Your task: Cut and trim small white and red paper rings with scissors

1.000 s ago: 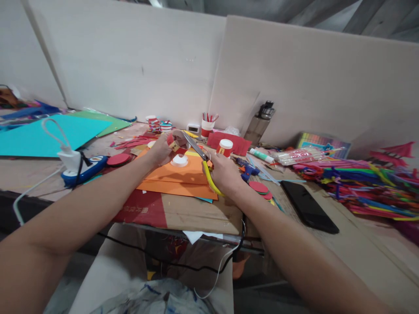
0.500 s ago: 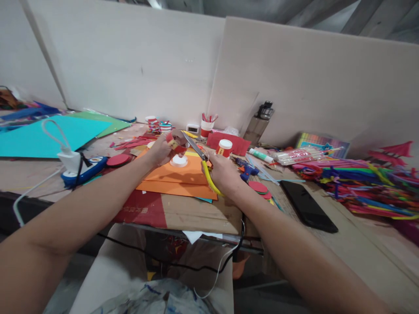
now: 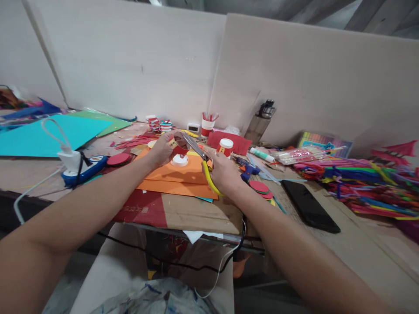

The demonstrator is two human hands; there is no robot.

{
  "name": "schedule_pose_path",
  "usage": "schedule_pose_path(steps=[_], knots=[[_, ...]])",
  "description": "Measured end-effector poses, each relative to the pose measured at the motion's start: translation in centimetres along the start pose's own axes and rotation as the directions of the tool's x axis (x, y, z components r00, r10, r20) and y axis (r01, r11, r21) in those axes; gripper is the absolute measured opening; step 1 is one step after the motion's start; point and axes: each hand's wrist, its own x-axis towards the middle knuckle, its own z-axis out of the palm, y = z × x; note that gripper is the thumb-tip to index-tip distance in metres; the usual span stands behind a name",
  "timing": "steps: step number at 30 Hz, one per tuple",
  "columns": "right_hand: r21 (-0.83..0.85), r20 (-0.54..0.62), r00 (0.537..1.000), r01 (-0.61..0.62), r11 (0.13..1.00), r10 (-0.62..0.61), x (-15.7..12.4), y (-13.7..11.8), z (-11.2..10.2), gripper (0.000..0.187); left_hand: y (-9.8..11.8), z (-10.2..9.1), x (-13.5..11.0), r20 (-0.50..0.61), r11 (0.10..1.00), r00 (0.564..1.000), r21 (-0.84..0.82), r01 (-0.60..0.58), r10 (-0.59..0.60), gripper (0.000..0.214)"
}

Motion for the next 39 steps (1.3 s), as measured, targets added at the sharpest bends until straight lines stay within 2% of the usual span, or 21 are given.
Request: schedule_pose_path(steps=[7,12,22,28,34,39], knots=[[-0.002,0.007,1.0,0.018,1.0,-0.018,0.1,0.0,-0.4,0.052,0.3,0.0,0.0,-0.003,0.999,1.0,-0.03,0.023,-0.024,0.021],[0.004,0.0,0.999,0.037,0.999,-0.037,0.2,0.2,-0.1,0.052,0.8,0.3,-0.1,0.068,0.999,0.997,0.036,0.036,-0.038,0.028],[0.047,0.0,0.999,0.044,0.998,-0.044,0.4,0.3,-0.3,0.052,1.1,0.0,0.0,0.084,0.993,0.995,0.107,0.043,-0.052,0.035],[0.029,0.014,1.0,0.012,1.0,-0.012,0.3,0.2,-0.4,0.05,1.4,-0.2,0.3,-0.05,0.99,0.994,0.104,-0.093,0.099,0.032],[0.005,0.008,1.0,0.012,1.0,-0.012,0.1,0.1,-0.2,0.045,1.1,0.1,0.1,-0.034,0.995,0.998,0.082,-0.057,0.059,0.029],[-0.003,0.0,1.0,0.027,1.0,-0.027,0.0,0.0,-0.4,0.05,0.8,0.2,0.1,-0.014,0.998,0.999,0.041,-0.038,0.039,0.028]])
